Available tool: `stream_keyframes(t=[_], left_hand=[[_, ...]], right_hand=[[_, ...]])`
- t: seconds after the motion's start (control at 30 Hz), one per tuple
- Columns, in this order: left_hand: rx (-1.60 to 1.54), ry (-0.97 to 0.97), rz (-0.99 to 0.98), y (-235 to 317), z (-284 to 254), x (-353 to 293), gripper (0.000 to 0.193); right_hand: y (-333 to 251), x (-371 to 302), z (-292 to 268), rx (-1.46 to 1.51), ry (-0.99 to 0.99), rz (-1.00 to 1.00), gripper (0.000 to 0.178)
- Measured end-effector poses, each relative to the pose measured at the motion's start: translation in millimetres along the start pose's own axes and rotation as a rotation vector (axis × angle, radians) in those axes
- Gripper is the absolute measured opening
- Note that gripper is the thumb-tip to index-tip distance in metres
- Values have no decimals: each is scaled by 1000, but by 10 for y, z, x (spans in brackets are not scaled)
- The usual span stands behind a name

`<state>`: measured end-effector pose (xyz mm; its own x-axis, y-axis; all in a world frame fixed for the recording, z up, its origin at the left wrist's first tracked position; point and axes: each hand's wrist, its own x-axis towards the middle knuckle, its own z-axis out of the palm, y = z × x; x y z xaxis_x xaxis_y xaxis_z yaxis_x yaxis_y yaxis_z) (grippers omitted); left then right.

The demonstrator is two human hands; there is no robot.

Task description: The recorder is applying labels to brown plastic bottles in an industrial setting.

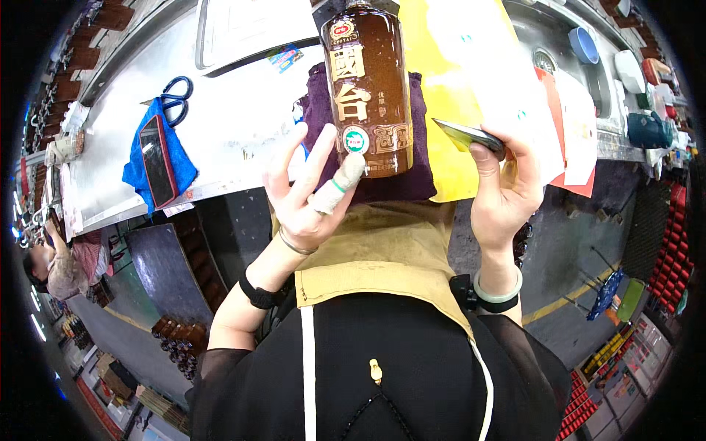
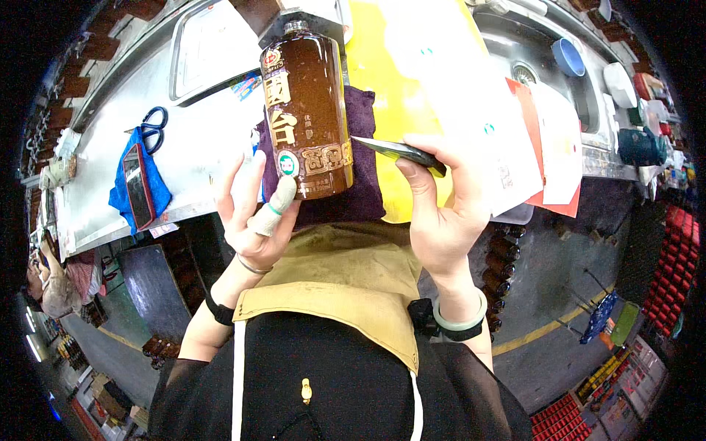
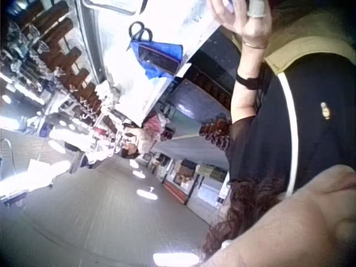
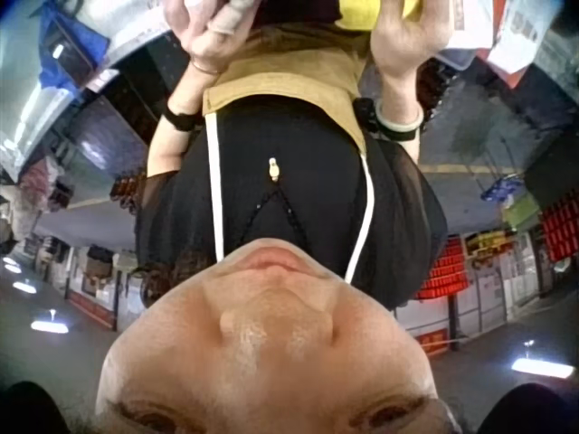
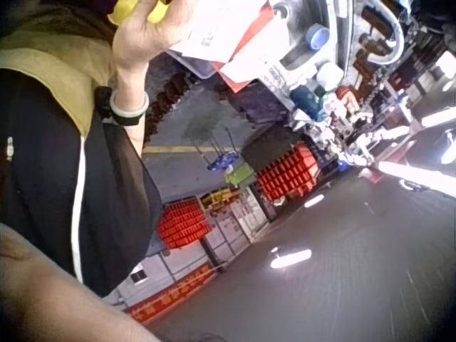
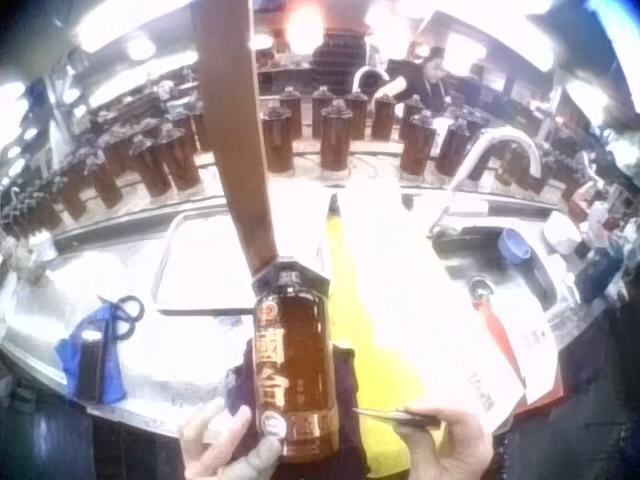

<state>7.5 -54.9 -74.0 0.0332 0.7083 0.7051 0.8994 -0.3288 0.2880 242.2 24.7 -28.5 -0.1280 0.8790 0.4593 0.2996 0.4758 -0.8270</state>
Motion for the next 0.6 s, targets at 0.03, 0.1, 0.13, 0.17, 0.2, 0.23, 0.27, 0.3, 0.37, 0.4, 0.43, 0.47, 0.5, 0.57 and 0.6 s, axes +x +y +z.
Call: stream_keyframes(t=[0.03, 0.1, 0.13, 0.17, 0.2, 0.23, 0.27, 0.3, 0.37, 0.4, 0.43, 0.47, 0.5, 0.57, 0.6], left_hand=[[-10, -23, -56, 5, -28, -35, 53], [-146, -36, -199, 23, -8, -83, 59], [-207, -44, -264, 39, 9, -87, 62], [-267, -52, -328, 57, 33, -91, 65], [-397, -23, -451, 77, 90, -96, 69], [-457, -21, -517, 72, 126, -72, 68], [-518, -19, -581, 59, 157, -42, 68], [-580, -16, -645, 48, 167, -16, 68], [-416, -8, -500, 62, 151, 33, 68], [-367, -9, -448, 82, 106, 66, 68], [-313, -7, -401, 111, 43, 111, 68], [-305, 0, -384, 134, 19, 149, 70], [-297, 7, -367, 158, 2, 181, 71], [-270, -1, -292, 129, 31, 217, 76], [-327, 10, -356, 130, 76, 240, 77]], right_hand=[[4, 9, 14, -19, -40, -50, 22], [0, 81, 45, -56, -121, -151, 22], [-53, 161, 48, -131, -177, -242, 23], [-40, 166, 105, -161, -180, -358, 31], [-75, 146, 124, -188, -231, -431, 27], [-125, 114, 128, -213, -283, -506, 24], [-193, 71, 119, -173, -380, -525, 25], [-246, 39, 107, -132, -477, -542, 26], [-282, 71, 54, -126, -544, -604, 34], [-252, 94, 42, -116, -447, -565, 32], [-225, 130, 39, -101, -356, -527, 31], [-195, 155, 45, -219, -232, -534, 29], [-137, 136, 47, -263, -203, -519, 28], [-73, 68, 79, -163, -330, -535, 28], [-161, 35, 40, -161, -390, -541, 25]])
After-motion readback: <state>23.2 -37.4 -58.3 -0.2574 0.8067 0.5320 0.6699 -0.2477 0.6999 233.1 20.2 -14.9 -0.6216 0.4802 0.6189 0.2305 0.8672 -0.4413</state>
